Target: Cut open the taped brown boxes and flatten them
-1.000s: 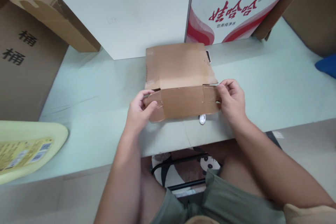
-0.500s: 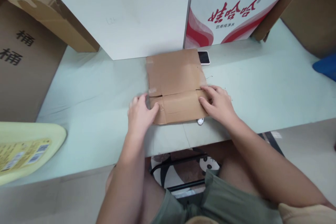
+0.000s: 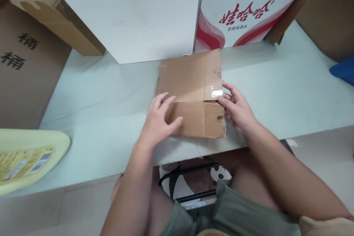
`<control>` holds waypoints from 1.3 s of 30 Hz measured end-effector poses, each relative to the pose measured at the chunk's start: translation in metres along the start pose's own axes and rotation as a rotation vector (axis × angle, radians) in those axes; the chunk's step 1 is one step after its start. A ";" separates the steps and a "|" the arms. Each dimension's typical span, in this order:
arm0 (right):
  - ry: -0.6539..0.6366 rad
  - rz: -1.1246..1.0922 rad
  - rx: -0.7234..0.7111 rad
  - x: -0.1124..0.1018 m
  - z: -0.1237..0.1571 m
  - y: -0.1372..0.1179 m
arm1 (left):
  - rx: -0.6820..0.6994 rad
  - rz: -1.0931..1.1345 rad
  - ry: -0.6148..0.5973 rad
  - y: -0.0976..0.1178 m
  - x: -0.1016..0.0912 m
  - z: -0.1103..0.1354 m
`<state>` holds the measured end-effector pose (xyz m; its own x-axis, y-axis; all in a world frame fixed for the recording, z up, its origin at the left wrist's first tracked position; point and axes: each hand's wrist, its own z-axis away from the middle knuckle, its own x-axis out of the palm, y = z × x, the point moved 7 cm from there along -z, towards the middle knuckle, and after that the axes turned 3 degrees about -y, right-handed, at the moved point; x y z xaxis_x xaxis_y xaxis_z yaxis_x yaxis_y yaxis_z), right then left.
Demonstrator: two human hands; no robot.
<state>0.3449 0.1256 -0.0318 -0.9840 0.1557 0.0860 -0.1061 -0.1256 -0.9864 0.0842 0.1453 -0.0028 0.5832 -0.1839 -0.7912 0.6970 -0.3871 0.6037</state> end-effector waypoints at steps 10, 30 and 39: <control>-0.088 -0.133 -0.030 0.012 0.005 -0.006 | 0.214 -0.142 0.110 0.046 0.036 0.026; 0.102 -0.099 -0.123 -0.038 -0.014 -0.009 | -0.635 1.152 0.459 -0.053 -0.050 0.049; -0.163 -0.082 0.251 -0.022 0.015 0.001 | -0.699 1.138 0.308 -0.056 -0.037 0.032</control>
<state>0.3648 0.1071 -0.0323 -0.9786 0.0182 0.2050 -0.1977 -0.3601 -0.9117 0.0107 0.1452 -0.0102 0.9741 0.1510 0.1686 -0.2155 0.3903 0.8951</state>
